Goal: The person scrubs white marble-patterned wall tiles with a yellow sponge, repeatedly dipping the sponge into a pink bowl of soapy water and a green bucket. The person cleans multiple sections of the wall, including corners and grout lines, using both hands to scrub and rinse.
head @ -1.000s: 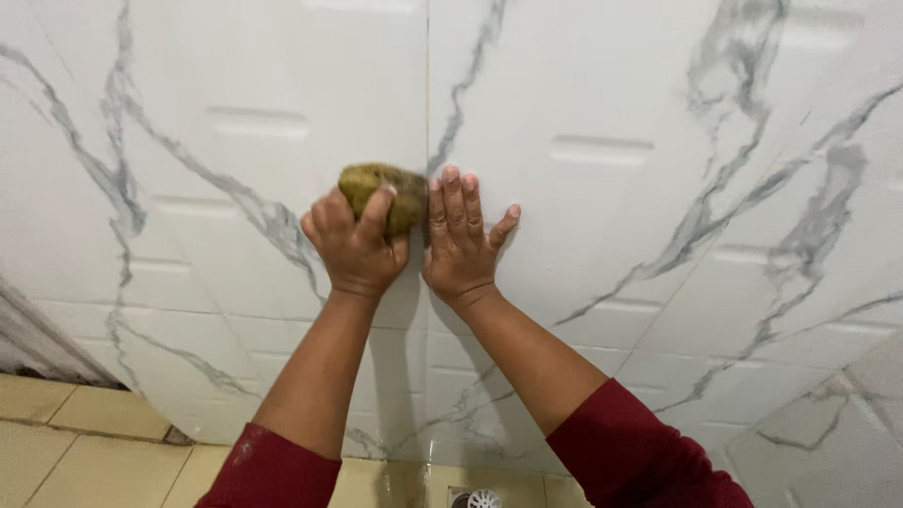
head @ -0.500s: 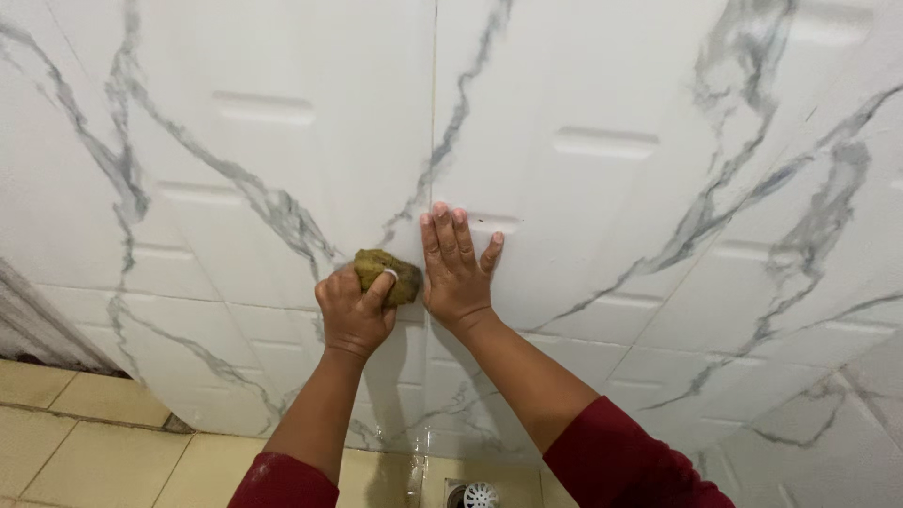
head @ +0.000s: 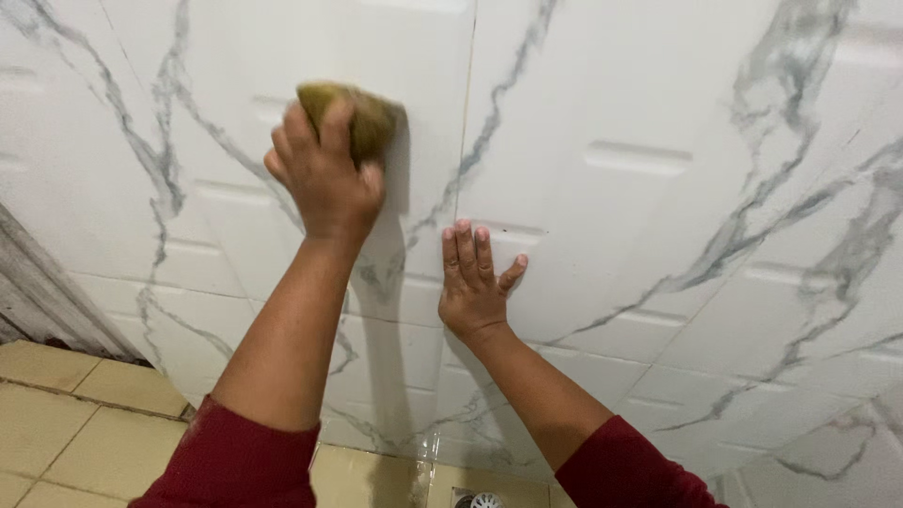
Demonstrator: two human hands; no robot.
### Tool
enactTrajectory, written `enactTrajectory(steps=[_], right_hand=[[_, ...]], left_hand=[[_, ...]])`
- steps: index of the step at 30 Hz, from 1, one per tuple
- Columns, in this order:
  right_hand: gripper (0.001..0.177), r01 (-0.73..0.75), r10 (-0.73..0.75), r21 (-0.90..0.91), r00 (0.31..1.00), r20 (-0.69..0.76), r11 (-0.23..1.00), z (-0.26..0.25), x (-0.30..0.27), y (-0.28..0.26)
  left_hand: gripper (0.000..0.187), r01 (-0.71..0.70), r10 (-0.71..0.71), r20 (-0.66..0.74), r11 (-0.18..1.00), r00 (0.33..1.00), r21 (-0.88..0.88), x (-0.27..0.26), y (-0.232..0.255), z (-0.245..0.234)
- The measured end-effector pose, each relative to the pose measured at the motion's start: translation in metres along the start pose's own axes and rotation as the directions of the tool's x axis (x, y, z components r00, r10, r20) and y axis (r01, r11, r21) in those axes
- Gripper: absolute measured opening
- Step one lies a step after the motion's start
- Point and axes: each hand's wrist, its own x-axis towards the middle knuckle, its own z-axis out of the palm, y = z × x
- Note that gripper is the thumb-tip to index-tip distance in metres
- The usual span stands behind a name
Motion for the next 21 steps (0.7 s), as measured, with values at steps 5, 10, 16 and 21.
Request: enactTrajectory(steps=[5, 10, 16, 21], right_hand=[[0.074, 0.005, -0.002, 0.053, 0.998, -0.061, 0.999, 0.003, -0.003, -0.002], [0.074, 0.0, 0.003, 0.092, 0.999, -0.033, 0.996, 0.003, -0.003, -0.003], [0.073, -0.044, 0.04, 0.213, 0.999, 0.022, 0.976, -0.011, -0.006, -0.018], [0.073, -0.107, 0.011, 0.49, 0.981, 0.196, 0.865, -0.029, -0.007, -0.036]], left_hand=[[0.066, 0.028, -0.032, -0.084, 0.998, 0.996, -0.051, -0.011, 0.016, 0.012], [0.059, -0.003, 0.002, -0.017, 0.994, 1.0, -0.105, -0.101, -0.01, 0.017], [0.061, 0.419, -0.409, 0.102, 0.902, 0.907, -0.104, -0.206, -0.045, 0.015], [0.055, 0.733, -0.705, 0.241, 0.679, 0.667, -0.04, -0.236, -0.052, -0.009]])
